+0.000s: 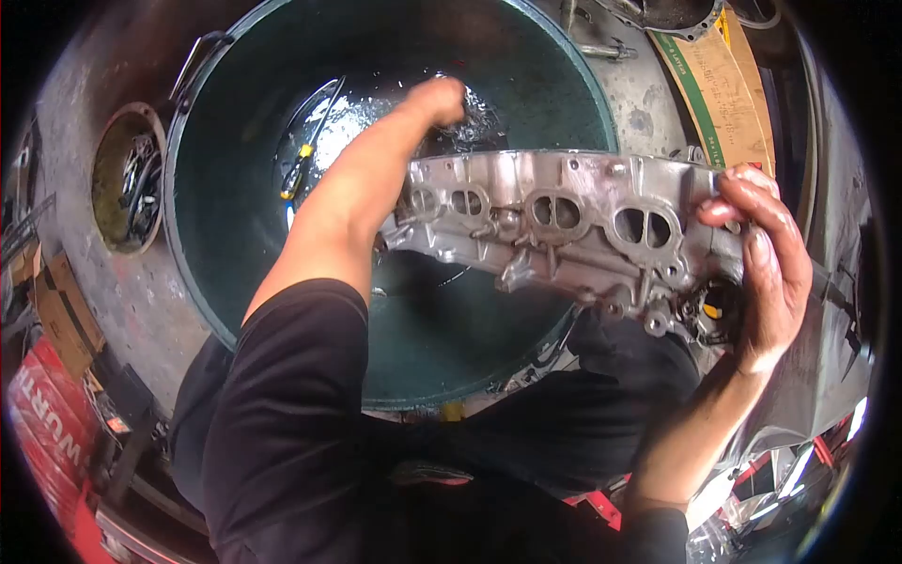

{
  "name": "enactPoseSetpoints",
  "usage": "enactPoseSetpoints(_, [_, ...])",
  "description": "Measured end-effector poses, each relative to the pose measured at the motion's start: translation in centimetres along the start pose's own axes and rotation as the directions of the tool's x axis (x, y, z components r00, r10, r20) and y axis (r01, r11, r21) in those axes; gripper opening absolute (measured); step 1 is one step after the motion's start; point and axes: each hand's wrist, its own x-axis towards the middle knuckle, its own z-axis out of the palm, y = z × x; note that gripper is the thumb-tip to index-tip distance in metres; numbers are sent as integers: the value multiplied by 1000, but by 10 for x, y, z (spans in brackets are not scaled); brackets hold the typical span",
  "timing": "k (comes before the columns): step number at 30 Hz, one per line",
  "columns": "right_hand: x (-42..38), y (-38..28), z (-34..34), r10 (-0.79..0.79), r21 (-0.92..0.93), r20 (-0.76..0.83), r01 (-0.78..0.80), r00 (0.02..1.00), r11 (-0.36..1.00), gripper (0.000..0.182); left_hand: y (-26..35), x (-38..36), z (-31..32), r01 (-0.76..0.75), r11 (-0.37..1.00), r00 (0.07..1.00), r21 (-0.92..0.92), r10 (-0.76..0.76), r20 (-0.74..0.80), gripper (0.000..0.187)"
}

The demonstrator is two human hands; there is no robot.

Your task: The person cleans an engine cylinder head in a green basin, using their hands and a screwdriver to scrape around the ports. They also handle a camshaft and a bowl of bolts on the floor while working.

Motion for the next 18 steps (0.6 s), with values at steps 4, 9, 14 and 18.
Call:
enactPoseSetpoints(4, [3,-14,1,93,16,-1,-93,996,996,36,-22,-50,-23,66,907,902,-417,-233,-364,32])
enactPoseSetpoints(9, [7,-17,7,267,211,-26,-256,963,944,38,70,-189,-76,-192,621,713,-760,-444,-543,22])
enactPoseSetpoints(14, [14,-9,10,247,305,-34,-226,968,925,40,156,-265,-67,-247,791,616,-559,-318,-721,21])
enactPoseSetpoints(18, [11,-10,12,265,382,-40,-230,963,895,41,187,-277,-61,-359,839,490,-409,-204,-848,16])
